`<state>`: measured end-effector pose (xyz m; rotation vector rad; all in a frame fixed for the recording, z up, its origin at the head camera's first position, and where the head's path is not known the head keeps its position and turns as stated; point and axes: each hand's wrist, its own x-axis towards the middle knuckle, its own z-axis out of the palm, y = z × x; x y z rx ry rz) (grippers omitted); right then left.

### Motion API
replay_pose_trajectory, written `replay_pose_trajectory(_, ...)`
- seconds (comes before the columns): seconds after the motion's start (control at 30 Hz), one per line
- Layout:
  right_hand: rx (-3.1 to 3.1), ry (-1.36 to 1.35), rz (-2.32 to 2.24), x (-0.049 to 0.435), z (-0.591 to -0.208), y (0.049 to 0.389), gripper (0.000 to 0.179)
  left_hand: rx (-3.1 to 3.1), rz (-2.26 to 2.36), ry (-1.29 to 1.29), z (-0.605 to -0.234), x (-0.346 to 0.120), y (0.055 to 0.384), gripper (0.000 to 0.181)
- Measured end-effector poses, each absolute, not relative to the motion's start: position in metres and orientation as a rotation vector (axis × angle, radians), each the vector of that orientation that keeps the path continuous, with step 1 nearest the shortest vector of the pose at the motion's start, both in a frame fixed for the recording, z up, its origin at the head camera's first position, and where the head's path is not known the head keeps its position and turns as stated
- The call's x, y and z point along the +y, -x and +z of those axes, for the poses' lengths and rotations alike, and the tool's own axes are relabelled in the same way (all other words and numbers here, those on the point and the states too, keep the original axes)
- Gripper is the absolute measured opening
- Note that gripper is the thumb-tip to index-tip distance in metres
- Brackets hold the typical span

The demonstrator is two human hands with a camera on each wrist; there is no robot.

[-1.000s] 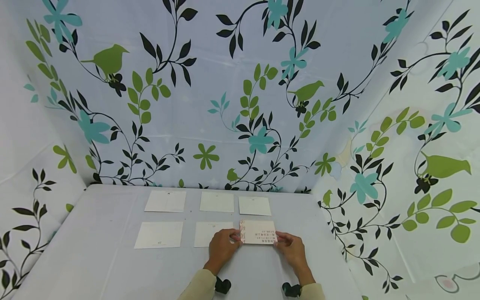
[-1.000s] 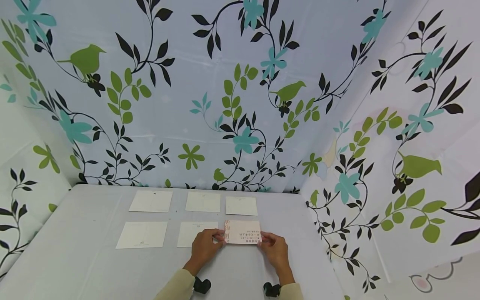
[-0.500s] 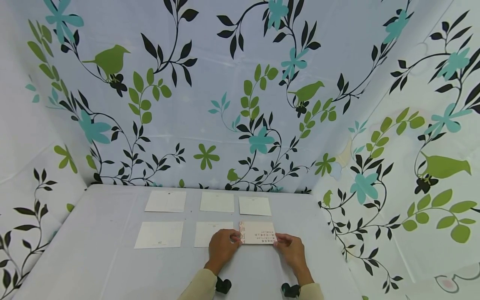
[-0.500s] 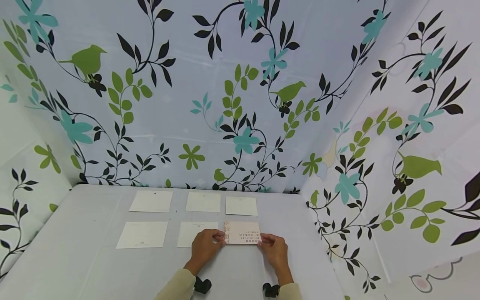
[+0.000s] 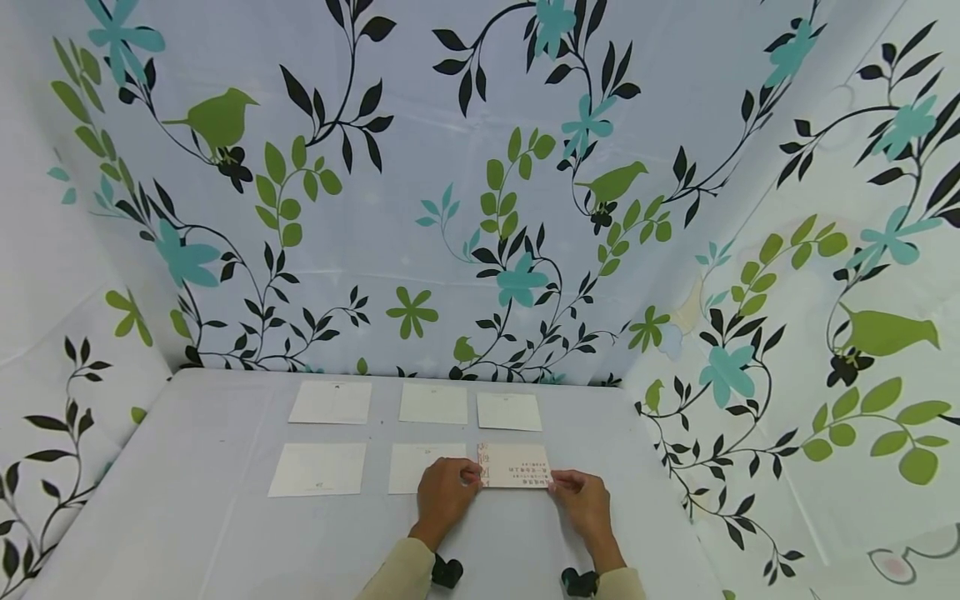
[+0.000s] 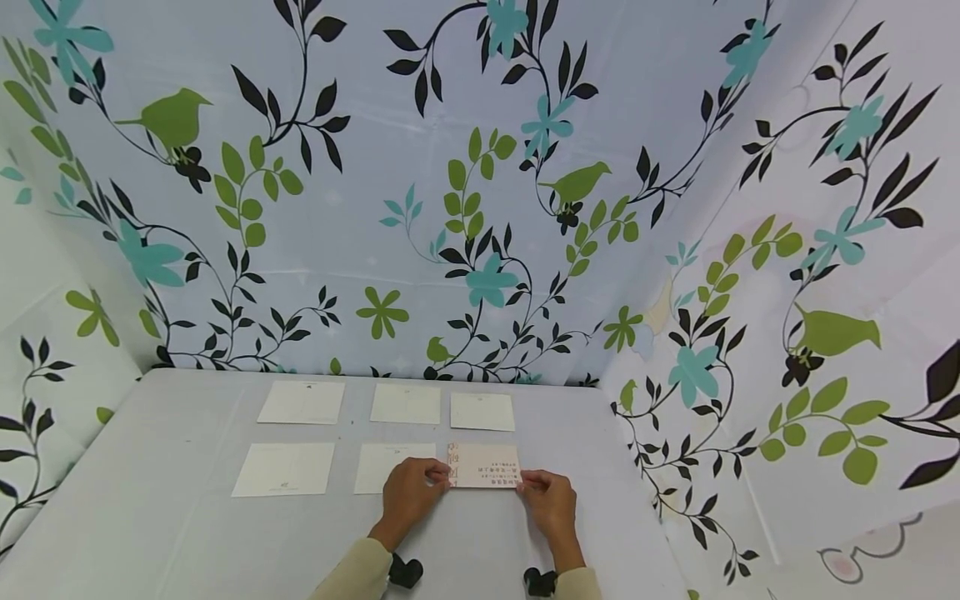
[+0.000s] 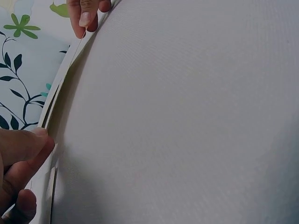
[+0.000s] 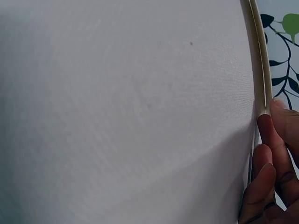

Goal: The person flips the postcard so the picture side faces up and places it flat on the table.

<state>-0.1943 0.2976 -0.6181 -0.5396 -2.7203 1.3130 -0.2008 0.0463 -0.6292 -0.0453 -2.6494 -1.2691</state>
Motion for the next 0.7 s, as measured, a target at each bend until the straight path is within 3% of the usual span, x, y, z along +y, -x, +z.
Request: replay_pose_trajectory(0.7, -2.766, 0.536, 1.078, 0.2929, -0.6143, 0.1892, 0.014, -2.657, -1.206, 0.077, -0.6269, 0.0457, 0.1986, 0.014)
